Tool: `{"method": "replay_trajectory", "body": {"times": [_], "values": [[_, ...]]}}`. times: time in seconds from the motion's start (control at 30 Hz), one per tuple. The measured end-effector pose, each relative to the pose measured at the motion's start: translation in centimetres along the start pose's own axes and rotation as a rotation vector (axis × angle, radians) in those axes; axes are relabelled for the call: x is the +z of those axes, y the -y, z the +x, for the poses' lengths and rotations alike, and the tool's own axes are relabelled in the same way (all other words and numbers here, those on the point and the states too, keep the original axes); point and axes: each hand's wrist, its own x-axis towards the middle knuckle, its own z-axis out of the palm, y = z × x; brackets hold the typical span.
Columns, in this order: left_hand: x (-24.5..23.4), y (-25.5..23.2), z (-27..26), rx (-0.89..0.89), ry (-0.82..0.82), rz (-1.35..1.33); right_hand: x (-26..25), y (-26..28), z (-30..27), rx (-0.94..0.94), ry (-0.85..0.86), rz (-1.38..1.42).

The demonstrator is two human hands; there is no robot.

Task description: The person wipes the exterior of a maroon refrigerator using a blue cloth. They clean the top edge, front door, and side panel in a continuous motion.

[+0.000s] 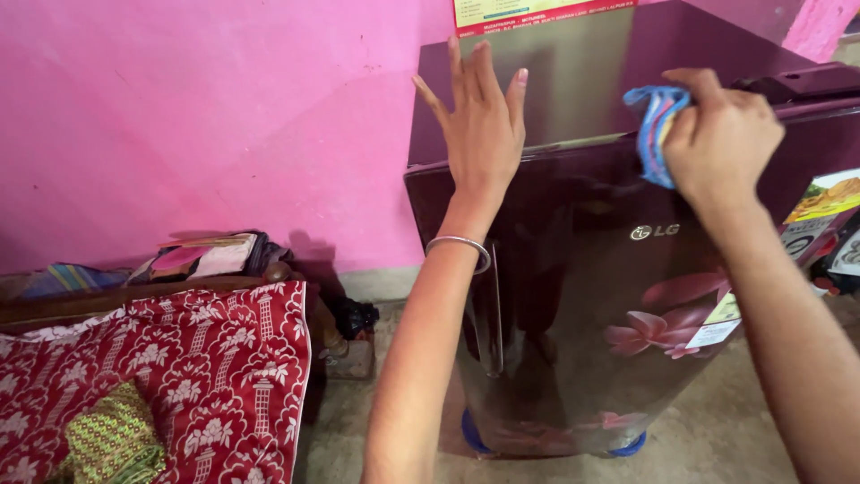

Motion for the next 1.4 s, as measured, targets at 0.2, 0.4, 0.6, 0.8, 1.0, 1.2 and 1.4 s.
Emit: {"method": "replay_trajectory", "body": {"times": [0.2,0.4,0.6,0.8,1.0,1.2,1.4], "values": [[0.0,0.0,-0.1,-0.023,0.004,0.008,-0.3,-5.5,-0.1,0.032,0.045,-0.038],[-0.1,0.1,-0.1,-0.027,0.007,-0.031,1.3,-13.1,-1.4,0.021,0.059,0.33],[-0.3,-0.4,0.0,-0.012,-0.011,-0.019,1.9,-14.2,-2.2,0.227,0.12,0.211],[-0.7,-0.7,-0.1,0.015,-0.034,-0.026,1.7,-3.6,-3.0,-0.068,-0.057,-0.147],[-0.4,-0.6,0.0,-0.01,-0.005,-0.005,2.0,11.1,-0.3,-0.142,-0.128,0.112],[0.3,0.1,0.0,-0.026,-0.022,-0.05,-1.0,13.3,1.3,-0.253,-0.111,0.179],[0.7,0.4,-0.1,-0.024,0.01,0.009,-1.1,7.7,0.3,-0.215,-0.069,0.129]]}}
